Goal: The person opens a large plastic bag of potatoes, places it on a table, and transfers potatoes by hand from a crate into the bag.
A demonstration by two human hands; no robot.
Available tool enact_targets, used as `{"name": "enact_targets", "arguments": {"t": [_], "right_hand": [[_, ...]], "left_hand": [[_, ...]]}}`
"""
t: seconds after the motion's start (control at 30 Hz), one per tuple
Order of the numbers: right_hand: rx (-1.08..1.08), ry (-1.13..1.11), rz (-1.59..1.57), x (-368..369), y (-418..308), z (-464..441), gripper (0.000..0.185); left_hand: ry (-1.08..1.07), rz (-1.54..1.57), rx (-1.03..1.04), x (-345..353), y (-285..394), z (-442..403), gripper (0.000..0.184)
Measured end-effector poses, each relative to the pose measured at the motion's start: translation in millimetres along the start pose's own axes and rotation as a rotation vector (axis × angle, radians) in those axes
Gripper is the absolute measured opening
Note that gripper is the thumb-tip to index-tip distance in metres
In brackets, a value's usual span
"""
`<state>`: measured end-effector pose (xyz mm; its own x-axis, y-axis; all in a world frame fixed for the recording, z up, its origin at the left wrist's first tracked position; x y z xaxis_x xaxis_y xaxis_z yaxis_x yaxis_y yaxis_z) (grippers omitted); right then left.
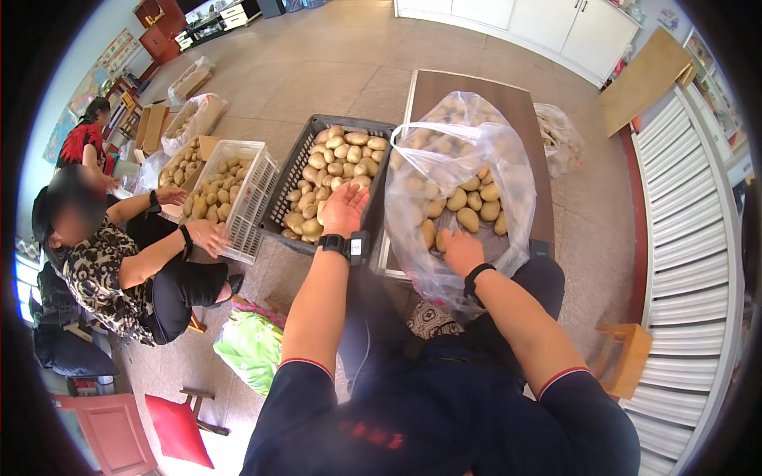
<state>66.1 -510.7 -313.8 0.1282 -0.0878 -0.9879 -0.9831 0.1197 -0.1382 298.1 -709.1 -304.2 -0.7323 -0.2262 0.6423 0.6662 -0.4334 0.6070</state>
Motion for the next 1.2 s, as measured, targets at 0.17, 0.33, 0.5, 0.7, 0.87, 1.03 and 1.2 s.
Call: {"name": "enact_targets", "arguments": {"t": [0.17, 0.33, 0.5, 0.7, 0.87, 1.03, 1.2], "right_hand": [[0.099, -0.046, -0.079, -3.1, 1.0, 1.4, 0.038], [0.162, -0.107, -0.119, -2.5, 3.6, 4.3, 0.045], [0.146, -0.115, -0.166, 5.9, 8.1, 5.9, 0.050], [0.311, -0.079, -0.474, 15.4, 27.3, -1.7, 0.051], [0.459, -0.027, -0.762, 5.7, 32.3, -3.1, 0.052], [0.622, -0.135, -1.139, 7.0, 28.2, 4.1, 0.046], [0.632, -0.122, -1.182, -2.9, 15.5, 5.7, 0.041]], "left_hand": [[-0.097, -0.065, -0.049, 12.4, -6.1, 14.3, 0.033], [-0.148, -0.120, -0.063, 19.2, -9.6, 23.4, 0.030], [-0.149, -0.158, -0.049, 21.2, -13.1, 26.9, 0.024], [-0.167, -0.183, -0.041, 20.3, -16.1, 25.1, 0.028], [-0.177, -0.193, -0.066, 20.4, -18.0, 26.2, 0.030], [-0.167, -0.211, -0.056, 19.9, -16.4, 34.3, 0.033], [-0.197, -0.206, -0.065, 18.8, -16.0, 35.6, 0.034]]}}
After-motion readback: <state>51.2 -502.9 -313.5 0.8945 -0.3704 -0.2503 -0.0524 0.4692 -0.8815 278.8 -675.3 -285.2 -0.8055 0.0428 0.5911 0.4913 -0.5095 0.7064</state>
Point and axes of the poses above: each hand's wrist, its own z-axis away from the middle knuckle, its own x-axis out of the palm, y = z × x, the point moved 4 cm from there along -z, towards the middle knuckle, and after that the axes turned 7 degrees about y, right-handed, at the moved point
